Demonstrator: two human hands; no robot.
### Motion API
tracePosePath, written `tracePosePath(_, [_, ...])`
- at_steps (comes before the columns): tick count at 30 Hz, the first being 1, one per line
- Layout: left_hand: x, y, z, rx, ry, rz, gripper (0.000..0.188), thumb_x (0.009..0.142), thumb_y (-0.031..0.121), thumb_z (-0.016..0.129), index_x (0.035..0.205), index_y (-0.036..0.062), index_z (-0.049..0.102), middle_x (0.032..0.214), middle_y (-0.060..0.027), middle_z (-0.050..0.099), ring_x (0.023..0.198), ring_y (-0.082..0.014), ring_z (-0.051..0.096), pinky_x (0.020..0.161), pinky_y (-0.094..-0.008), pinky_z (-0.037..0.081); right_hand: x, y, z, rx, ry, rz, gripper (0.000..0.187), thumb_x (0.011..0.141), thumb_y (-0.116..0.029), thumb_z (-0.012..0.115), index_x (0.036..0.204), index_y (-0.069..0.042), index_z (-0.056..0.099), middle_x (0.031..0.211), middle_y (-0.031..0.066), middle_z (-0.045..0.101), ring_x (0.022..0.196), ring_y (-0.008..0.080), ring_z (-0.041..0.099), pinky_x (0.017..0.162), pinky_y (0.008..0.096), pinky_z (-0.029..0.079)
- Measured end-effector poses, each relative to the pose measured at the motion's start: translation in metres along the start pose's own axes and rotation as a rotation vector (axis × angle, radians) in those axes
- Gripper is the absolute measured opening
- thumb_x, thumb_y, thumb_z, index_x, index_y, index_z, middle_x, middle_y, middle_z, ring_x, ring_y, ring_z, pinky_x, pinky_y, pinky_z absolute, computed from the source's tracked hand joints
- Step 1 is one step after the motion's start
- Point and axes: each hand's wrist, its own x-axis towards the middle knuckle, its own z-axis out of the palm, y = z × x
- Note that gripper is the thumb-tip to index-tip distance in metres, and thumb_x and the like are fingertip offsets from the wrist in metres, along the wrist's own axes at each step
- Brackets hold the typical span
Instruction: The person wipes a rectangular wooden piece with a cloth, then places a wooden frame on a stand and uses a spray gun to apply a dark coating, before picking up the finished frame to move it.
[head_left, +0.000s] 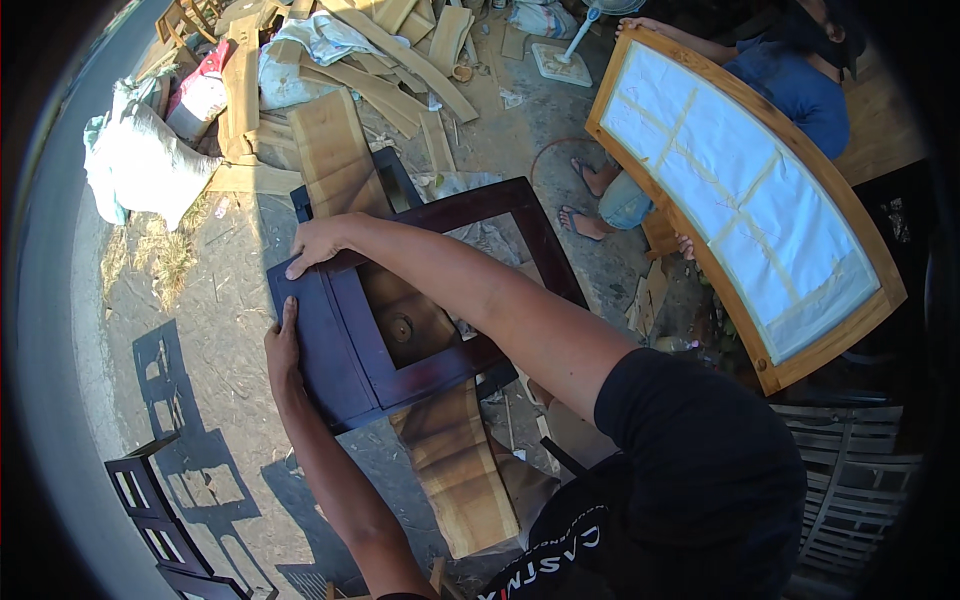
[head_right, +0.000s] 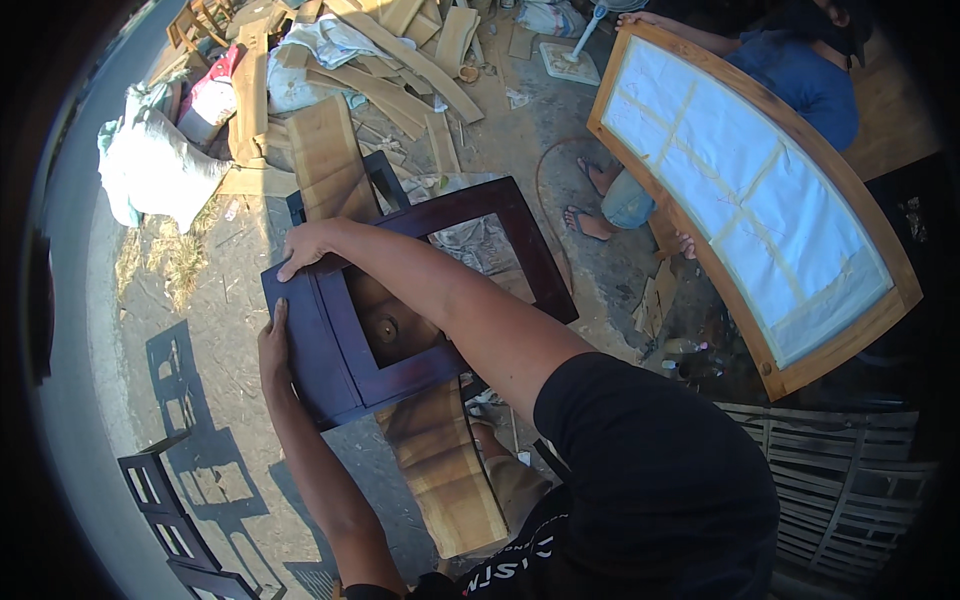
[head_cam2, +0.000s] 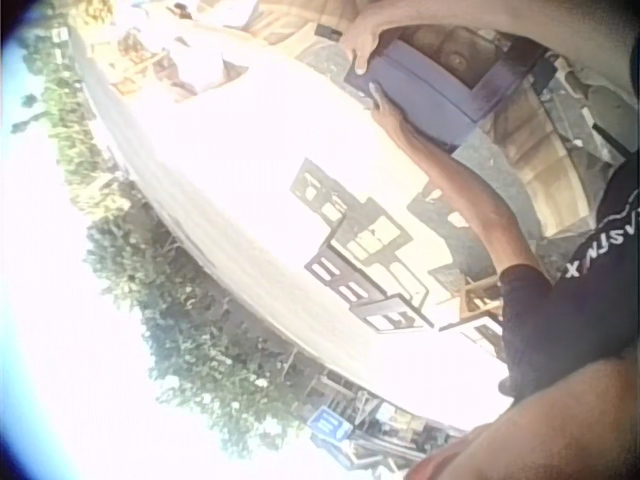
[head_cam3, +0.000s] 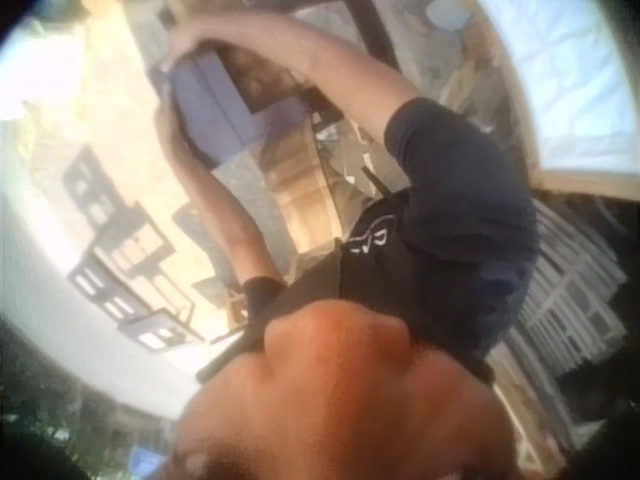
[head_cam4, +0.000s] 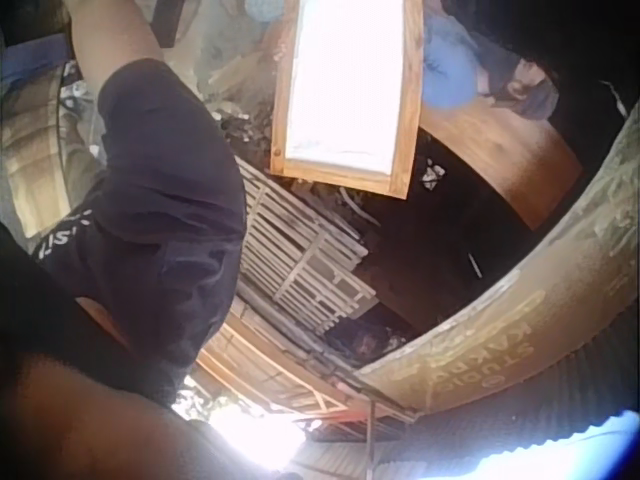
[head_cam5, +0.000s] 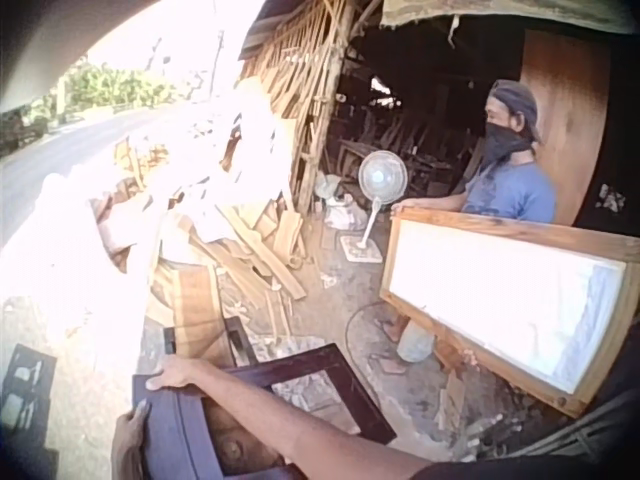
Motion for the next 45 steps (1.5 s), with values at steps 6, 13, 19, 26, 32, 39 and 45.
tracePosePath(6, [-0.014, 0.014, 0.017, -0.019, -0.012, 0.01, 0.08, 0.093, 0.057, 0.071, 0.124, -0.0162, 0.063, 0.111, -0.0223, 0.071, 0.096, -0.0266, 0.071, 0.088, -0.0364, 0.056, -0.016, 0.011, 0.0, -0.044, 0.083, -0.028, 0.065, 0.09, -0.062, 0.068, 0.119, -0.005, 0.075, 0.117, 0.0196, 0.074, 0.109, 0.0343, 0.07, 0.092, 0.0439, 0.054])
tracePosePath(13, [-0.011, 0.006, 0.001, -0.177, -0.067, 0.0, 0.076, 0.096, 0.054, 0.069, 0.126, -0.0152, 0.063, 0.111, -0.0214, 0.072, 0.098, -0.0253, 0.071, 0.088, -0.0356, 0.057, -0.001, -0.023, 0.02, -0.188, 0.129, 0.077, 0.08, 0.087, -0.076, 0.06, 0.12, -0.004, 0.074, 0.12, 0.0243, 0.072, 0.113, 0.0409, 0.067, 0.096, 0.045, 0.053])
tracePosePath(19, [-0.023, -0.014, -0.011, -0.15, -0.011, 0.026, 0.074, 0.092, 0.053, 0.074, 0.116, -0.016, 0.069, 0.102, -0.0188, 0.073, 0.086, -0.0218, 0.071, 0.075, -0.0332, 0.058, -0.009, -0.022, 0.04, 0.075, 0.175, 0.012, 0.07, 0.083, -0.069, 0.072, 0.113, -0.007, 0.078, 0.096, 0.0209, 0.076, 0.088, 0.0318, 0.073, 0.081, 0.0408, 0.055])
tracePosePath(26, [-0.038, -0.033, -0.022, -0.146, 0.018, 0.047, 0.079, 0.087, 0.058, 0.077, 0.117, -0.0151, 0.069, 0.099, -0.0213, 0.074, 0.085, -0.0249, 0.073, 0.075, -0.0355, 0.058, -0.017, -0.051, 0.054, 0.032, 0.083, 0.09, 0.076, 0.089, -0.069, 0.065, 0.121, 0.0, 0.073, 0.106, 0.023, 0.075, 0.098, 0.0333, 0.07, 0.09, 0.0412, 0.053])
tracePosePath(32, [-0.03, -0.035, -0.011, -0.124, 0.028, 0.071, 0.08, 0.086, 0.06, 0.077, 0.117, -0.0139, 0.071, 0.103, -0.0225, 0.074, 0.089, -0.0262, 0.073, 0.078, -0.0359, 0.058, -0.023, -0.037, 0.053, -0.039, 0.152, 0.026, 0.075, 0.091, -0.07, 0.062, 0.126, -0.005, 0.072, 0.114, 0.0234, 0.074, 0.106, 0.0378, 0.07, 0.094, 0.0426, 0.052])
tracePosePath(39, [-0.038, -0.036, -0.028, -0.267, -0.154, 0.071, 0.073, 0.094, 0.054, 0.071, 0.125, -0.0128, 0.067, 0.109, -0.0195, 0.074, 0.092, -0.0224, 0.072, 0.082, -0.0329, 0.057, -0.03, -0.039, 0.04, 0.004, 0.206, 0.021, 0.076, 0.091, -0.068, 0.062, 0.127, -0.002, 0.071, 0.116, 0.0242, 0.073, 0.111, 0.0367, 0.07, 0.097, 0.0406, 0.052])
tracePosePath(45, [-0.046, -0.05, -0.027, -0.364, -0.2, 0.036, 0.068, 0.095, 0.051, 0.071, 0.123, -0.0119, 0.068, 0.106, -0.0169, 0.074, 0.09, -0.0193, 0.072, 0.08, -0.0307, 0.056, -0.019, -0.054, 0.045, -0.026, 0.046, 0.156, 0.072, 0.09, -0.063, 0.068, 0.117, 0.003, 0.074, 0.106, 0.0173, 0.076, 0.099, 0.0257, 0.069, 0.087, 0.0387, 0.052])
